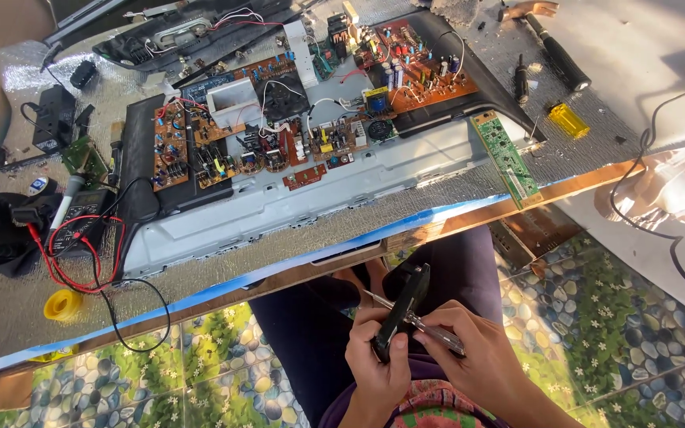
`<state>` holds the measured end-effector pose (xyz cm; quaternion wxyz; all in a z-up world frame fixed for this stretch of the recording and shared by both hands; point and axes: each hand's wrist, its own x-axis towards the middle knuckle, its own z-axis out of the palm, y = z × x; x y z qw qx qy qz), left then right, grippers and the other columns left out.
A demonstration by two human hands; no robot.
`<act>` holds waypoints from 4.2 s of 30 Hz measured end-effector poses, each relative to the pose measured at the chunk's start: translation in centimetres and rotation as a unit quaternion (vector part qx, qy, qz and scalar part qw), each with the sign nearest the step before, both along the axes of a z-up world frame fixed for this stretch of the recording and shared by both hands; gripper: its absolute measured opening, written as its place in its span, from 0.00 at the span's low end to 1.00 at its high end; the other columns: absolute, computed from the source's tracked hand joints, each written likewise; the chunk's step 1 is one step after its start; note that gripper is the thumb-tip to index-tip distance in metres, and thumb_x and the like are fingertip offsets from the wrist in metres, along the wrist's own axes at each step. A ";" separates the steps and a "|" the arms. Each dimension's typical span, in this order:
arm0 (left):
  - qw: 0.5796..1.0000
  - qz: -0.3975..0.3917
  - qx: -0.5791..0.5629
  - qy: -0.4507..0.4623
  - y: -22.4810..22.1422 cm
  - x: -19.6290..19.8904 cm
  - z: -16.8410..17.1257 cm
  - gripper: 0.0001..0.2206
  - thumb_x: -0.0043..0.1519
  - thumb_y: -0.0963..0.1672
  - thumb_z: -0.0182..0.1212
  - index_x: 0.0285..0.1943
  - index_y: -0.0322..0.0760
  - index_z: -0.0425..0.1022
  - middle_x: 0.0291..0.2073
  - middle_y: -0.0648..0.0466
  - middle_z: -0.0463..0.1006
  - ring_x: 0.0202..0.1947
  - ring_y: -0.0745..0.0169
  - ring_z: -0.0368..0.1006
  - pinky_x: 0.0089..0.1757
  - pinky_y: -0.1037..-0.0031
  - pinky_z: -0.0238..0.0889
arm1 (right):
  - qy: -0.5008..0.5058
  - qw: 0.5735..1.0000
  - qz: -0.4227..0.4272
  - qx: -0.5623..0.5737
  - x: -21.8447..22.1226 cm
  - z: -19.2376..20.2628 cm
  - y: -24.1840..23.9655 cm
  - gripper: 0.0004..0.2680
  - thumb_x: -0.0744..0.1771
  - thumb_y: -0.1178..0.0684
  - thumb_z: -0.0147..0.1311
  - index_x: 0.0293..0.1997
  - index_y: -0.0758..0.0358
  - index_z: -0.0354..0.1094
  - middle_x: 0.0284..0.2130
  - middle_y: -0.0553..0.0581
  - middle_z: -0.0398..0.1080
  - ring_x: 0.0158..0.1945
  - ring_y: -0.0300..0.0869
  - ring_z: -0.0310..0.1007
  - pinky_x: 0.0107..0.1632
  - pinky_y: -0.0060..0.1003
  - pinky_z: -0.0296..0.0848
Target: Disassembling internal components of a television, including circuit boards and wiring.
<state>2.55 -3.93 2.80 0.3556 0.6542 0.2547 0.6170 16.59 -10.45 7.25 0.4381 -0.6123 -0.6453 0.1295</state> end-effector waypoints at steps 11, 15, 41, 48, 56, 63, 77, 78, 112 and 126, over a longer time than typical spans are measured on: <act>0.989 0.077 -0.103 -0.070 1.6 -1.9 -2.9 0.15 0.70 0.52 0.50 0.46 0.39 0.55 0.39 0.45 0.69 0.20 0.66 0.66 0.21 0.78 0.69 | 0.297 0.924 -0.119 0.210 5.6 1.3 -1.5 0.02 0.71 0.55 0.47 0.45 0.58 0.62 0.28 0.52 0.66 0.23 0.36 0.64 0.30 0.28 0.65; 0.990 0.018 -0.115 -0.081 1.0 -1.2 -3.1 0.15 0.69 0.51 0.52 0.43 0.40 0.55 0.35 0.46 0.69 0.21 0.66 0.65 0.20 0.77 0.68 | 0.503 0.815 -0.199 0.205 6.3 1.5 -1.7 0.09 0.74 0.52 0.43 0.61 0.56 0.63 0.40 0.56 0.70 0.35 0.39 0.67 0.35 0.27 0.66; 0.990 -0.130 -0.059 0.002 2.0 -1.1 0.5 0.18 0.70 0.54 0.53 0.45 0.36 0.73 0.37 0.46 0.77 0.27 0.65 0.66 0.30 0.76 0.60 | 0.444 0.875 -0.086 0.173 5.6 -1.4 -1.4 0.10 0.70 0.61 0.46 0.58 0.65 0.63 0.38 0.68 0.70 0.24 0.45 0.65 0.31 0.34 0.64; 0.945 -0.291 -0.136 -0.051 1.4 -0.3 2.0 0.28 0.69 0.58 0.47 0.26 0.37 0.74 0.23 0.50 0.78 0.24 0.62 0.68 0.30 0.71 0.63 | 0.337 0.921 -0.110 0.160 5.0 -1.5 -2.1 0.06 0.69 0.61 0.50 0.51 0.68 0.66 0.32 0.60 0.66 0.28 0.44 0.76 0.30 0.33 0.74; 0.901 -0.399 -0.137 0.103 3.1 -1.0 7.0 0.17 0.68 0.53 0.58 0.44 0.38 0.80 0.26 0.56 0.78 0.24 0.67 0.71 0.33 0.75 0.61 | 0.314 0.936 -0.100 0.126 3.7 -1.1 -2.4 0.07 0.68 0.55 0.53 0.47 0.66 0.69 0.36 0.62 0.75 0.25 0.41 0.74 0.28 0.31 0.72; 0.918 -0.380 -0.062 0.094 3.3 0.8 7.7 0.18 0.70 0.50 0.59 0.33 0.36 0.81 0.23 0.56 0.79 0.20 0.67 0.70 0.27 0.75 0.59 | 0.359 0.925 -0.043 0.113 1.6 -0.8 -2.4 0.06 0.66 0.59 0.55 0.45 0.69 0.72 0.35 0.64 0.77 0.24 0.44 0.74 0.30 0.35 0.77; 0.935 -0.333 -0.121 -0.003 3.2 1.1 8.1 0.07 0.66 0.46 0.66 0.44 0.38 0.84 0.27 0.53 0.79 0.18 0.73 0.59 0.23 0.80 0.48 | 0.383 0.918 -0.068 0.079 0.8 -1.0 -2.7 0.06 0.65 0.55 0.59 0.40 0.67 0.72 0.24 0.66 0.79 0.20 0.44 0.73 0.24 0.35 0.76; 0.934 -0.333 -0.130 -0.009 3.2 1.1 8.1 0.06 0.65 0.45 0.67 0.44 0.40 0.84 0.28 0.54 0.79 0.18 0.74 0.57 0.23 0.80 0.47 | 0.397 0.912 -0.073 0.068 0.6 -0.9 -2.8 0.06 0.65 0.54 0.59 0.40 0.66 0.73 0.21 0.66 0.78 0.18 0.44 0.71 0.24 0.35 0.74; 0.953 -0.286 -0.098 -0.015 3.3 0.2 8.7 0.14 0.67 0.46 0.62 0.31 0.34 0.83 0.34 0.47 0.86 0.20 0.70 0.72 0.22 0.83 0.55 | 0.388 0.903 -0.051 0.178 -1.6 -0.9 -2.1 0.03 0.66 0.59 0.57 0.39 0.61 0.67 0.25 0.66 0.74 0.17 0.40 0.66 0.21 0.27 0.71; 0.962 -0.253 -0.104 0.015 2.5 0.7 9.2 0.18 0.68 0.41 0.61 0.21 0.35 0.67 0.15 0.55 0.71 0.39 0.53 0.88 0.31 0.74 0.73 | 0.376 0.907 -0.048 0.184 -1.1 -1.7 -1.9 0.04 0.66 0.57 0.56 0.39 0.60 0.64 0.21 0.61 0.68 0.16 0.37 0.60 0.18 0.26 0.62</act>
